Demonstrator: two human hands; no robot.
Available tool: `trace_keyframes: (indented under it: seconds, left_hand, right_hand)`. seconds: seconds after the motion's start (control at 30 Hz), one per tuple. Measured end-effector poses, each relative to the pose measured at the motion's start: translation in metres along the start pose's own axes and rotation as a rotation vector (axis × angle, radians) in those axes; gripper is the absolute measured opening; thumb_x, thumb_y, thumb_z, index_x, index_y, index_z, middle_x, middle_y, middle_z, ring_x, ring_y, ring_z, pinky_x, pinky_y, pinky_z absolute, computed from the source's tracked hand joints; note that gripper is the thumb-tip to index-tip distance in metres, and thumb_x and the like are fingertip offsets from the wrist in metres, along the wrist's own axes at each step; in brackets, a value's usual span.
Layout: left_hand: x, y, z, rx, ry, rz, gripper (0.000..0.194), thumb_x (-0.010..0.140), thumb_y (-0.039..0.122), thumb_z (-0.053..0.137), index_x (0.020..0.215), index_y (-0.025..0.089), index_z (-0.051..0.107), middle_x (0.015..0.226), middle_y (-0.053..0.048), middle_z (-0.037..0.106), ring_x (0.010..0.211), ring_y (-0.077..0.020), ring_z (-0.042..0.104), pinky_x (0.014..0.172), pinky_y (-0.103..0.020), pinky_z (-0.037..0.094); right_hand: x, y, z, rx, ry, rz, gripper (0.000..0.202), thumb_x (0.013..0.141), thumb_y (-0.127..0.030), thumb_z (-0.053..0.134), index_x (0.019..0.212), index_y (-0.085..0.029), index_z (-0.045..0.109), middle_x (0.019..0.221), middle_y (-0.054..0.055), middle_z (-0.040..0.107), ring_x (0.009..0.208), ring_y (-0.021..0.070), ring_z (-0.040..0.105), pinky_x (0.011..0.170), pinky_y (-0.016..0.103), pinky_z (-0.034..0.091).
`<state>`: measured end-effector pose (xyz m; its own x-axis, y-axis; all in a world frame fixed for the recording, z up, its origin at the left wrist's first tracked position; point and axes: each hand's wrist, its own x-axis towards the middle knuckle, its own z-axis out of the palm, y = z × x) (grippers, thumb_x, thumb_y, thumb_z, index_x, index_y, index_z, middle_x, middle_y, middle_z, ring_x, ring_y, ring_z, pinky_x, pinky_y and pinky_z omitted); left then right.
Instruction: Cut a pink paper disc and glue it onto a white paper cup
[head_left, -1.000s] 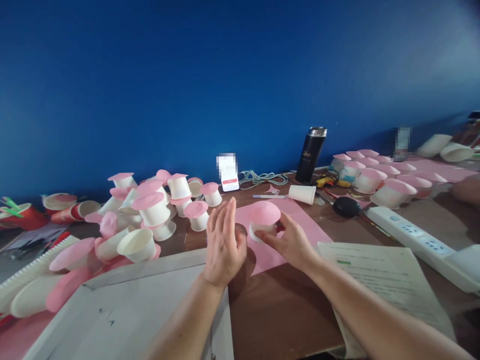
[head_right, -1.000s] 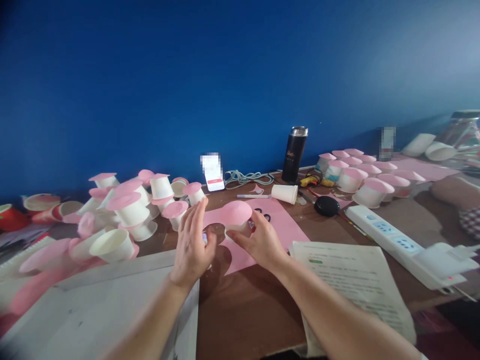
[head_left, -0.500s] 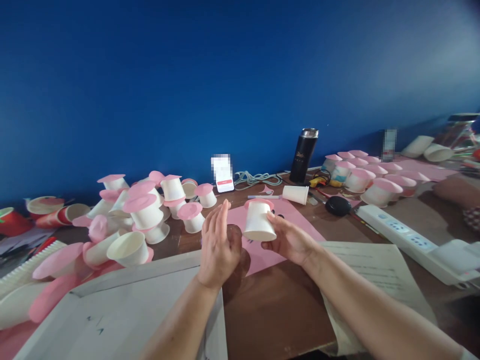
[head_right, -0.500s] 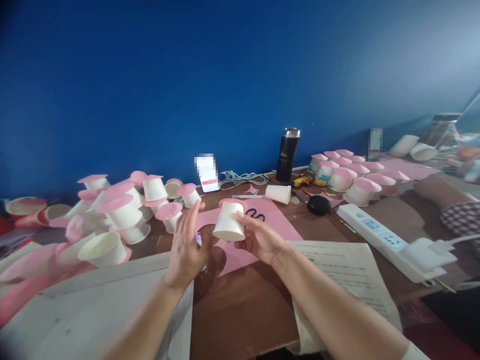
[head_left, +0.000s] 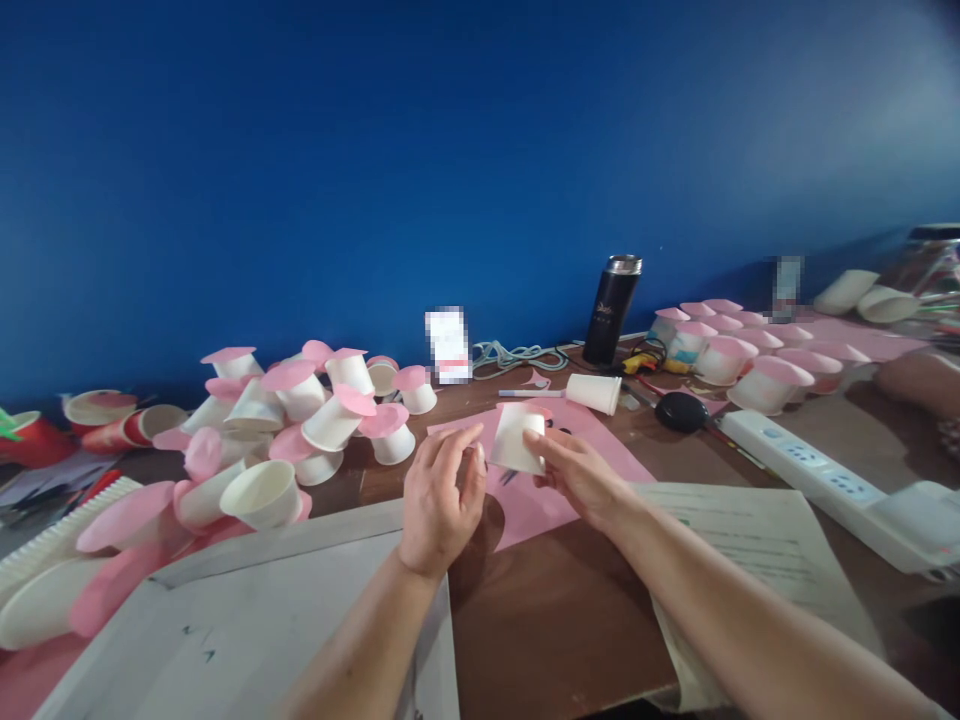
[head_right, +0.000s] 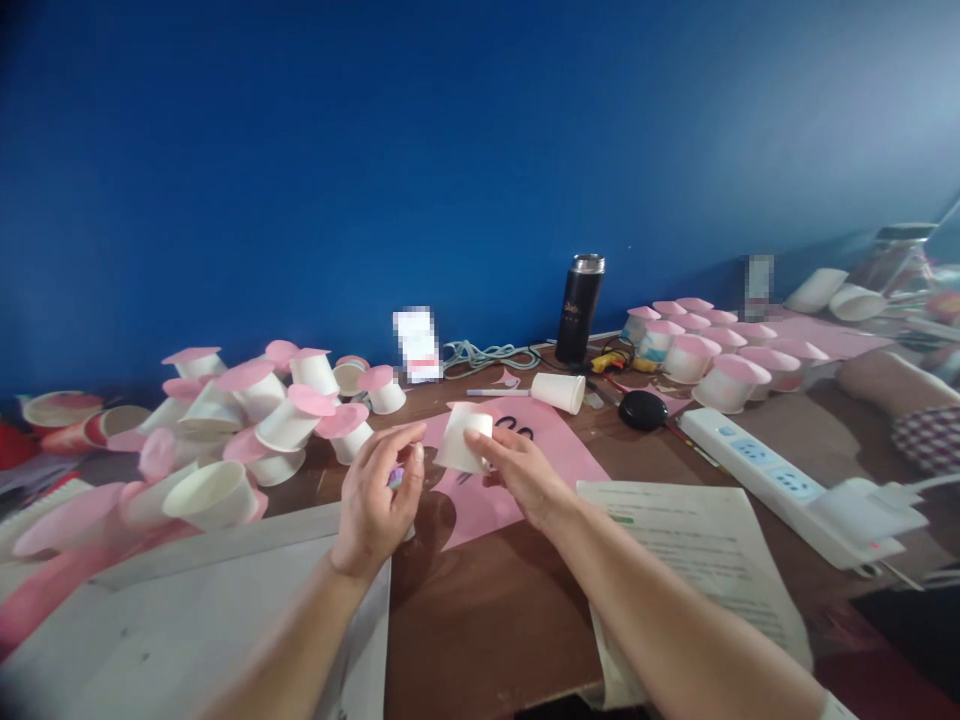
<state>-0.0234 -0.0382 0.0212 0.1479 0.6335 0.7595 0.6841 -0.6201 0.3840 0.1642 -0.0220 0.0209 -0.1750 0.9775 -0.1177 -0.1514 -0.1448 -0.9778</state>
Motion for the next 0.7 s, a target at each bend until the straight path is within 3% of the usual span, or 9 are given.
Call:
trace_keyframes:
  seconds: [0.17,0.4,0.7]
  left_hand:
    - [0.0001,-0.0015,0.0014,-0.022,-0.049,-0.081,0.021,0.090,0.026,0.051,0.109,0.020,0.058,0.099,-0.007,0.064,0.093,-0.0183,0.060,0.083,-0.033,0.049]
    - [0.0002,-0.0003,0.0040,-0.186,-0.245,-0.312,0.046,0.084,0.048,0.057,0.121,0.021,0.052,0.107,-0.008,0.063,0.091,-0.0193,0.060,0.081,-0.034,0.049]
    - [0.0050,0.0005,0.0044,-0.507,-0.387,-0.479,0.044,0.078,0.049,0.063,0.110,0.019,0.060,0.101,-0.008,0.067,0.087,-0.0192,0.062,0.078,-0.031,0.049]
  right_hand:
    - [-0.0028,-0.0049,0.0051,-0.186,0.016,-0.155,0.040,0.074,-0.051,0.068,0.094,-0.016,0.065,0.081,0.002,0.063,0.070,0.0141,0.056,0.061,0.024,0.042]
    - [-0.0001,0.0014,0.0019,-0.351,0.028,-0.237,0.043,0.076,-0.053,0.066,0.099,-0.017,0.063,0.087,0.004,0.066,0.076,0.0174,0.059,0.064,0.026,0.045]
    - [-0.0024,0.0013,0.0029,-0.368,-0.073,-0.291,0.045,0.078,-0.053,0.062,0.107,-0.019,0.065,0.088,0.001,0.068,0.082,0.0186,0.061,0.067,0.023,0.047]
